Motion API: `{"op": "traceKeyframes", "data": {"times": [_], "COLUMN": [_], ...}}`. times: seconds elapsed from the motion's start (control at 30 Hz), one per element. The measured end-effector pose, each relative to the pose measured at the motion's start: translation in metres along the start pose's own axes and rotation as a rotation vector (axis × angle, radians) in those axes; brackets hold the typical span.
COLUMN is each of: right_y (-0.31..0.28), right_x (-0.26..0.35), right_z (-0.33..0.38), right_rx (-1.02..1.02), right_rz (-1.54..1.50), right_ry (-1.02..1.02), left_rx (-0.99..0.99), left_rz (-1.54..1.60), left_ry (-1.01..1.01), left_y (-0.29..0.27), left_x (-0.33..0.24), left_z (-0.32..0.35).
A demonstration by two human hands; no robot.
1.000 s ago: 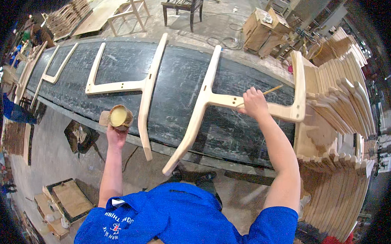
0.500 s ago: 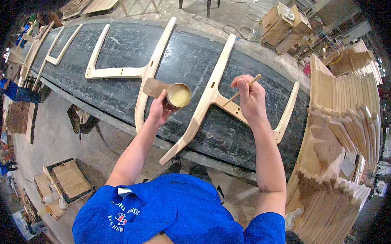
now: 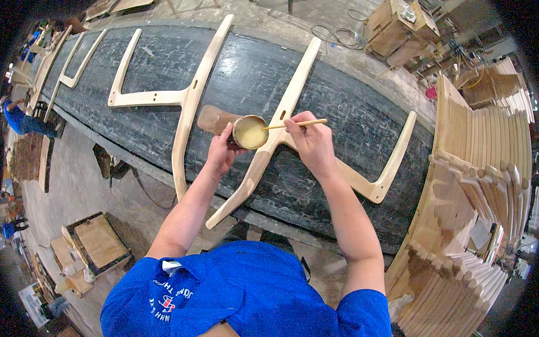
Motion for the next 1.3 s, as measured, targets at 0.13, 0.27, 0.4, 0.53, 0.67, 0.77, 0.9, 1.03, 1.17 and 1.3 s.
{"op": "traceKeyframes", "data": {"times": [0.13, 0.27, 0.4, 0.53, 0.67, 0.77, 0.9, 1.03, 1.17, 1.3], "right_y": [0.005, -0.013, -0.027, -0.032, -0.027, -0.023, -0.038, -0.051, -0.040, -0.013], "right_x": [-0.034, -0.061, -0.067, -0.090, -0.129, -0.139, -0.125, -0.104, -0.102, -0.099], "right_z": [-0.004, 0.000, 0.010, 0.016, 0.025, 0.021, -0.005, -0.041, -0.058, -0.068], "right_rx": [-0.062, -0.248, -0.205, -0.245, -0.478, -0.548, -0.446, -0.195, -0.003, 0.185], "right_rz": [-0.156, -0.670, -0.953, -1.074, -1.073, -1.085, -0.932, -0.482, 0.002, 0.222], "right_ry": [0.196, 0.374, 0.377, 0.377, 0.578, 0.681, 0.497, 0.205, 0.085, -0.030], "left_rx": [0.006, 0.089, 0.039, 0.061, 0.067, 0.087, 0.045, -0.042, -0.058, -0.050], "left_rz": [0.040, 0.102, 0.236, 0.299, 0.312, 0.279, 0.293, 0.320, 0.328, 0.384], "left_ry": [-0.012, 0.020, 0.021, 0.045, 0.045, 0.043, 0.038, 0.043, 0.000, -0.016], "left_y": [0.009, 0.003, 0.016, 0.031, 0.049, 0.053, 0.043, 0.010, -0.015, -0.029], "left_x": [0.010, 0.018, 0.017, 0.012, 0.014, 0.024, 0.039, 0.054, 0.076, 0.096], "left_z": [-0.005, -0.012, -0.015, -0.024, -0.036, -0.050, -0.066, -0.069, -0.047, -0.024]}}
Point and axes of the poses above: each hand's wrist, its own z-axis away from the middle knuckle, its own y-axis out of the palm, x = y × z, the point moved 4 cm from there along -z, towards the middle knuckle, and after that the axes turned 12 degrees about -z, right-handed, at the moved point
